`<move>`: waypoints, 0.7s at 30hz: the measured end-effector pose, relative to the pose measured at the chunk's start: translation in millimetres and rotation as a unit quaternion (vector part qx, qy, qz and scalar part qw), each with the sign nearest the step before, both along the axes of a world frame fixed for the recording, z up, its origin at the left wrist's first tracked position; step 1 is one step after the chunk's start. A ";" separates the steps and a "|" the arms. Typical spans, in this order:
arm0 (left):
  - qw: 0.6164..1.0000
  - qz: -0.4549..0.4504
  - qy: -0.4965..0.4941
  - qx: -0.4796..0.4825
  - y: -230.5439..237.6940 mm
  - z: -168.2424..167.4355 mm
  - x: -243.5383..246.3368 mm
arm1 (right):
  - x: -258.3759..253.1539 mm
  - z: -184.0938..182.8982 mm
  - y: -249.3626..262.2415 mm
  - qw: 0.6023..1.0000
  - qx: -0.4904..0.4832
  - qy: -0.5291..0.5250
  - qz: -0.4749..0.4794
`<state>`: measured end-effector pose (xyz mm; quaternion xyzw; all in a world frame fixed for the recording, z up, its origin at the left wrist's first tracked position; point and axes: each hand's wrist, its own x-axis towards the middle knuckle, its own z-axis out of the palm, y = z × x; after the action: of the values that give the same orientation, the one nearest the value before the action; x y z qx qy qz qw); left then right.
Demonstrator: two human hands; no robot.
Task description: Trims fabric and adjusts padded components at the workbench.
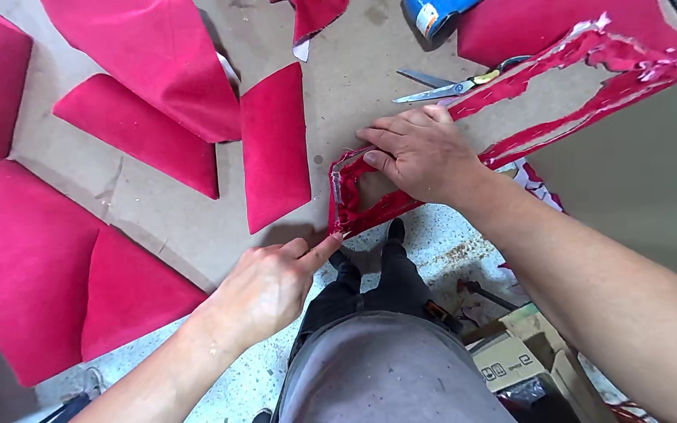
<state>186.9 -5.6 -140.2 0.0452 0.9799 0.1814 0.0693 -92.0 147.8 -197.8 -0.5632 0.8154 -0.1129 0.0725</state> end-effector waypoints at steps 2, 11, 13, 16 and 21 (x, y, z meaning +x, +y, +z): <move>1.000 0.006 -0.012 -0.004 -0.4 2.4 7.2 | 1.4 -1.3 0.6 1.000 -0.003 -0.002 0.000; 0.995 0.093 0.009 -0.038 -10.0 29.6 70.3 | -5.8 3.9 -4.9 1.000 -0.003 -0.002 0.005; 0.983 0.175 0.052 0.017 6.8 55.6 76.4 | 0.3 3.5 -0.4 1.000 0.009 -0.010 0.009; 0.947 0.292 0.081 0.103 28.7 34.6 68.0 | -0.3 7.5 -5.7 1.000 0.000 -0.003 0.015; 0.926 0.343 0.086 0.135 56.1 -9.3 27.6 | 1.0 6.8 -2.2 1.000 0.008 0.002 0.005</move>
<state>214.5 50.5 -149.5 -0.2696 0.9040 0.3196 -0.0890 -91.0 145.6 -190.9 -0.5671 0.8133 -0.1053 0.0761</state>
